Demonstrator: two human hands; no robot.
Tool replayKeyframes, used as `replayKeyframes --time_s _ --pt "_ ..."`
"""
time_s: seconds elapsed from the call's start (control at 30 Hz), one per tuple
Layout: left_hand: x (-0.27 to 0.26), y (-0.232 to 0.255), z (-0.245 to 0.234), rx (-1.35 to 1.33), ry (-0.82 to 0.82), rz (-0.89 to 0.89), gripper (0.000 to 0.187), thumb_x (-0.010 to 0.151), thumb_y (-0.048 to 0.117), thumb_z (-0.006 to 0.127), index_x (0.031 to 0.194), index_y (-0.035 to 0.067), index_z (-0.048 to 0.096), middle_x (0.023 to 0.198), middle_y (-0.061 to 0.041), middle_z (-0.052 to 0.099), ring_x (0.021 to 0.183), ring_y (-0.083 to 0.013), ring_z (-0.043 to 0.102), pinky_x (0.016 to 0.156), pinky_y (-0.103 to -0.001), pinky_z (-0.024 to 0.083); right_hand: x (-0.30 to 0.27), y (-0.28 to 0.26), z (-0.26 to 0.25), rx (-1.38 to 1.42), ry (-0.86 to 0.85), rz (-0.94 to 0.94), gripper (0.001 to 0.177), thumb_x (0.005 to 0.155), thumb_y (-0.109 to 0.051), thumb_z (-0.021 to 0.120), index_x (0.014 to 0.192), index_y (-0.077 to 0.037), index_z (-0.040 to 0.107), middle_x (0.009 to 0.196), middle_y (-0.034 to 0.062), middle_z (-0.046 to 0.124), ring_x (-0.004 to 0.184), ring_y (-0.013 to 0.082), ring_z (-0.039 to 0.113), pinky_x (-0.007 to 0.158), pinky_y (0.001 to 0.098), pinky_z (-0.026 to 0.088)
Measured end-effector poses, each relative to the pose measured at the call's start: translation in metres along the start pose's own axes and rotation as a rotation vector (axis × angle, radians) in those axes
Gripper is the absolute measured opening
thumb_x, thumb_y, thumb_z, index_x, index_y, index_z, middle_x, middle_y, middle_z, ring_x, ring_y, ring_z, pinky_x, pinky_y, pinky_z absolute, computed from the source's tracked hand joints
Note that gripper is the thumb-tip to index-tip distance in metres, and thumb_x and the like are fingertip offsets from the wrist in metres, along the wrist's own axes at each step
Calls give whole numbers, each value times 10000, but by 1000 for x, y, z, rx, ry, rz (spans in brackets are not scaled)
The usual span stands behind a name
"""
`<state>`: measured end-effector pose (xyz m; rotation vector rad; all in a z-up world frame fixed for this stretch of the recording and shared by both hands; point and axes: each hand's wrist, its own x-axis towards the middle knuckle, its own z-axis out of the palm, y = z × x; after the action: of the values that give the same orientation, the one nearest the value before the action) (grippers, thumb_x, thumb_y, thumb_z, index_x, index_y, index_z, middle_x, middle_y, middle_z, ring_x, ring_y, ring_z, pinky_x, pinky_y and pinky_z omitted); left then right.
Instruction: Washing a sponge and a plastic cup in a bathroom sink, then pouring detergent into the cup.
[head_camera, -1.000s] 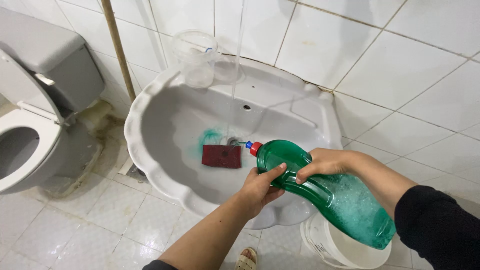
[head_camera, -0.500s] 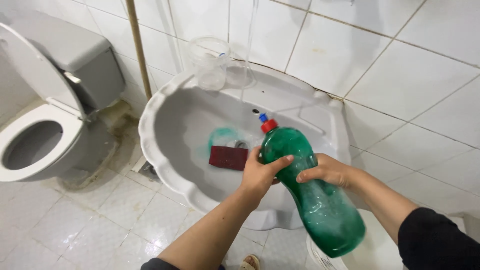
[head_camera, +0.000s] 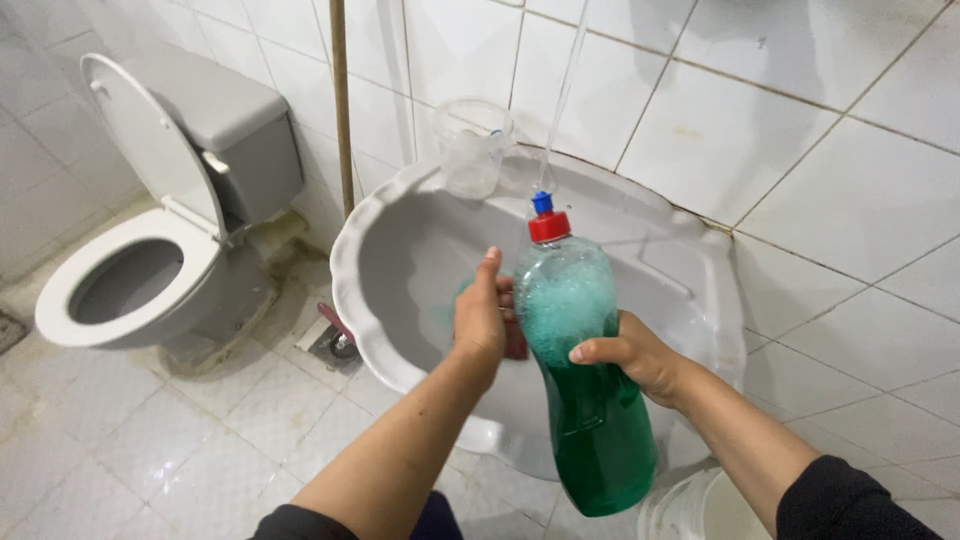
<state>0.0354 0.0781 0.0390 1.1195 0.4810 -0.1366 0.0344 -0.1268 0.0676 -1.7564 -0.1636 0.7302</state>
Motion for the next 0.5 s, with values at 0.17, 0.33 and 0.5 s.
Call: replayKeyframes --time_s 0.17,0.33,0.5 --pt "65 28 -38 30 26 61 551 897 544 558 995 20 700 816 -81 696 701 -191 630 644 -333 496 26 -27 17 17 30 -44 682 625 -351 739 1212 -10 671 1066 133 723 996 249 684 914 392 555" --pt "109 81 -66 121 23 56 449 893 467 606 1053 58 699 905 -63 695 794 -183 634 717 -339 508 67 -49 36 44 126 -34 666 627 -346 737 1199 -11 681 1058 124 714 985 237 672 897 388 551" --pt "154 119 -84 261 -65 -19 438 870 459 620 1132 113 675 1044 -52 701 952 -185 649 830 -354 535 115 -58 58 97 271 50 630 645 -354 729 1177 -18 690 1023 152 726 956 262 700 858 409 580"
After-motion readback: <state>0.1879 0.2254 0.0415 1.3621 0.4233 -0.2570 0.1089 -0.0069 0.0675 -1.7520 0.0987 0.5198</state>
